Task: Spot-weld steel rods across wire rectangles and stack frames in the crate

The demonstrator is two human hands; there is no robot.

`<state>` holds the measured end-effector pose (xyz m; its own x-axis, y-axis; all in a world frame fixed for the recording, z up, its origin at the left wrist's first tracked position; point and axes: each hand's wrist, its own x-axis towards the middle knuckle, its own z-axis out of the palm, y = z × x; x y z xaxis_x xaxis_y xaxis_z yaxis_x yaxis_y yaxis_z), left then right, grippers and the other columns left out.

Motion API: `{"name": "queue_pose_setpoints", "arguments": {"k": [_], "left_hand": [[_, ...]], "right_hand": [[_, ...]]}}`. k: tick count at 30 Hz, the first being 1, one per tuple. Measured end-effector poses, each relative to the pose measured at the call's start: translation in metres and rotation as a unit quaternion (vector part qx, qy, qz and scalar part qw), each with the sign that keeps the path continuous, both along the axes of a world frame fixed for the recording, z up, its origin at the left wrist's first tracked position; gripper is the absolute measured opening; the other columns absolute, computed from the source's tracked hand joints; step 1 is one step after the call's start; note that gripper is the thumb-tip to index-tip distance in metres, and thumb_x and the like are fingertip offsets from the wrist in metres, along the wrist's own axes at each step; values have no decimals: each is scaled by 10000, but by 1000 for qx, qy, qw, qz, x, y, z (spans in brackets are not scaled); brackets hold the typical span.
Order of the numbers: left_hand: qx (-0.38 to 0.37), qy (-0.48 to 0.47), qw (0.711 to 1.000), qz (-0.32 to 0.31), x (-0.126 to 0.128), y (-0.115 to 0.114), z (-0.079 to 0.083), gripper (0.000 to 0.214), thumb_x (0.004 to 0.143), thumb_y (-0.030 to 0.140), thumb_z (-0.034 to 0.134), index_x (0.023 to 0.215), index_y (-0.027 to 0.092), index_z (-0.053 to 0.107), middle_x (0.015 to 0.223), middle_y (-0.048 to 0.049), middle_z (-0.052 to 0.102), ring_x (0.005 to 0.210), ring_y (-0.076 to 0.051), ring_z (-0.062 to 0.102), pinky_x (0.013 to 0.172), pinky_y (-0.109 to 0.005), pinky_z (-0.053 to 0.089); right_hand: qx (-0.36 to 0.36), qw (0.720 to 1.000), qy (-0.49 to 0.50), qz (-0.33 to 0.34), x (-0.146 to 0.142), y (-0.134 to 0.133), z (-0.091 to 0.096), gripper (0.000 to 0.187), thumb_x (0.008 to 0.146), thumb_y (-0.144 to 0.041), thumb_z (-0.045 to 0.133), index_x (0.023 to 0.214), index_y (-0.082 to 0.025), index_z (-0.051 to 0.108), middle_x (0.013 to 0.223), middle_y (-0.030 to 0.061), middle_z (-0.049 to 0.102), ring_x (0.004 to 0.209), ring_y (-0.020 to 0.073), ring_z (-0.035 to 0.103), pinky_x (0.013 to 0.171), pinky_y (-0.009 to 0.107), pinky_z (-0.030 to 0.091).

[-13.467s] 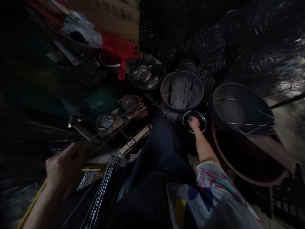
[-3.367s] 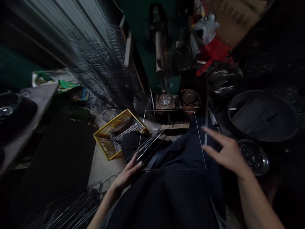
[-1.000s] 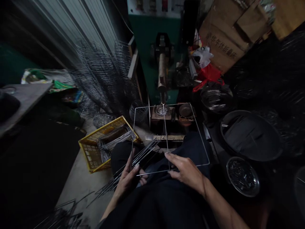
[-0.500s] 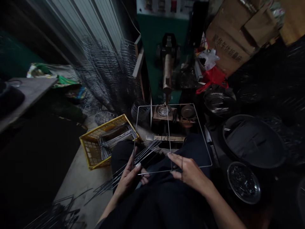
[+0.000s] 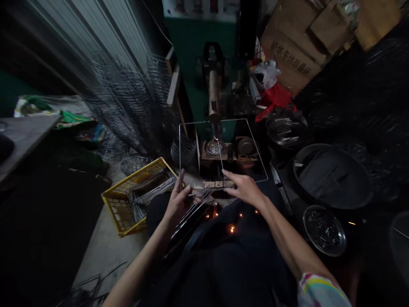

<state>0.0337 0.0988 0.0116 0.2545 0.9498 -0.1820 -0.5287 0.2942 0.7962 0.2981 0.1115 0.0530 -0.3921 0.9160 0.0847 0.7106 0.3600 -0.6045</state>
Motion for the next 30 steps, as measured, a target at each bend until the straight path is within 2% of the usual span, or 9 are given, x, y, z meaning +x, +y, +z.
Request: {"name": "queue_pose_setpoints", "arguments": {"k": [3, 5, 9, 13, 17, 24, 30], "left_hand": [[52, -7, 999, 10, 1, 65, -1, 957, 861, 282, 648, 1541, 281, -26, 705, -16, 727, 572, -185, 701, 504, -228, 524], [73, -5, 997, 17, 1, 101, 1, 941, 866, 279, 636, 1540, 269, -21, 719, -32, 739, 581, -191, 705, 495, -225, 516], [78, -4, 996, 35, -1, 144, 5, 947, 852, 284, 652, 1539, 262, 2, 704, -21, 735, 591, -186, 710, 493, -214, 507], [73, 1, 996, 46, -3, 163, 7, 971, 833, 298, 682, 1541, 252, 19, 701, -24, 733, 595, -191, 712, 483, -206, 500], [74, 1, 996, 52, -4, 173, 9, 957, 845, 300, 674, 1541, 256, 18, 719, -41, 741, 609, -201, 718, 487, -213, 505], [73, -6, 995, 62, -3, 185, 10, 956, 838, 284, 674, 1541, 253, 27, 665, -27, 727, 585, -195, 710, 483, -214, 513], [69, -10, 996, 54, -5, 190, 4, 964, 838, 271, 675, 1543, 274, 17, 679, -24, 731, 584, -190, 710, 477, -214, 520]], "right_hand": [[59, 997, -48, -34, 2, 64, 5, 724, 808, -385, 728, 1454, -273, 423, 1209, 53, 674, 1055, 254, 659, 918, 372, 521], [93, 991, -82, -49, 4, 101, 11, 735, 779, -448, 749, 1427, -249, 464, 1176, 72, 687, 1037, 273, 663, 892, 376, 524], [124, 987, -95, -37, 14, 151, 15, 665, 792, -412, 747, 1385, -225, 509, 1139, 80, 698, 1017, 263, 666, 891, 367, 514], [141, 988, -59, -32, 22, 177, 8, 634, 807, -388, 735, 1375, -211, 514, 1119, 82, 698, 987, 242, 670, 888, 352, 510], [151, 987, -38, -46, 22, 190, 4, 630, 793, -392, 749, 1349, -191, 532, 1076, 84, 706, 963, 240, 673, 871, 341, 509], [159, 986, -12, -44, 18, 202, 7, 540, 789, -365, 758, 1276, -218, 575, 946, 40, 722, 858, 211, 685, 784, 298, 512], [157, 987, 14, -42, 17, 200, 0, 516, 808, -379, 731, 1276, -222, 580, 930, 42, 713, 810, 209, 675, 760, 320, 525]]}}
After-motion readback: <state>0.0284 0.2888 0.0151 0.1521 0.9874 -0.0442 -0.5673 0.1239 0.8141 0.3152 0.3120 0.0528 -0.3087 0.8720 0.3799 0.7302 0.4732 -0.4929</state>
